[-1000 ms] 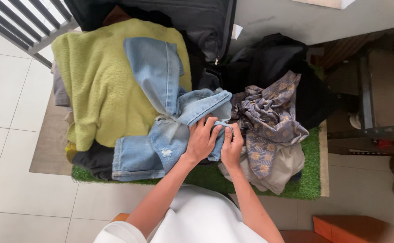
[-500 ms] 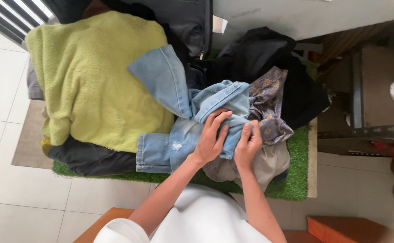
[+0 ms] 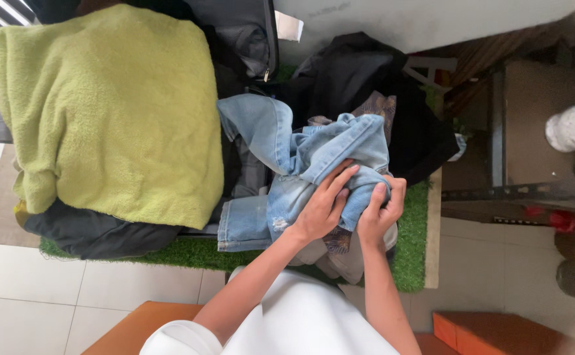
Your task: The person packs a suitcase by taking items of clothing from a pile and placing them into the open luggage. The person picks up and places a dark sweatshirt, a purple t-shirt, a blue t-shirt, a dark jacket, a pair of tan pants, a white t-shirt, a patterned scarf, a pair of jeans, and a lime-colored towel.
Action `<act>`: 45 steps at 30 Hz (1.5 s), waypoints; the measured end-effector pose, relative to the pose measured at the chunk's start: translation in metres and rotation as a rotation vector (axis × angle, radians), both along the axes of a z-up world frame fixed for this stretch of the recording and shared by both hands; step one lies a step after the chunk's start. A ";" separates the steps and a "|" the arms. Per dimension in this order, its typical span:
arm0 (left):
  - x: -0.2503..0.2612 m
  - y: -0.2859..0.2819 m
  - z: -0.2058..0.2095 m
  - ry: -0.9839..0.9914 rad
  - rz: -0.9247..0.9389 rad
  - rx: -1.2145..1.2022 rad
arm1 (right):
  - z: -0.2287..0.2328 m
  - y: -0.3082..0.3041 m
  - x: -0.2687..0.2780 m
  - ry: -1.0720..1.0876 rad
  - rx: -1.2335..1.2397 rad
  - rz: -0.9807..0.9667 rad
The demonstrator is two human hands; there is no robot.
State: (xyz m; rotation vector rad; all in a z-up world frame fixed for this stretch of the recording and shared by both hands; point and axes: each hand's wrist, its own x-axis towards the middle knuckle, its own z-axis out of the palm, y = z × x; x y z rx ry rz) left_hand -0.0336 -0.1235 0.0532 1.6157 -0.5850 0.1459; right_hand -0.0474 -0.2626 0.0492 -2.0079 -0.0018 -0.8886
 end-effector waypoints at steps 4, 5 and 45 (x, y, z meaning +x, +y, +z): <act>0.010 -0.006 -0.013 0.054 -0.094 0.047 | -0.042 -0.018 0.013 0.126 0.114 -0.069; 0.012 -0.008 -0.017 0.055 -0.095 0.048 | -0.053 -0.023 0.018 0.154 0.152 -0.086; 0.044 0.036 -0.057 -0.007 0.507 0.548 | -0.103 -0.051 0.035 0.204 0.412 -0.108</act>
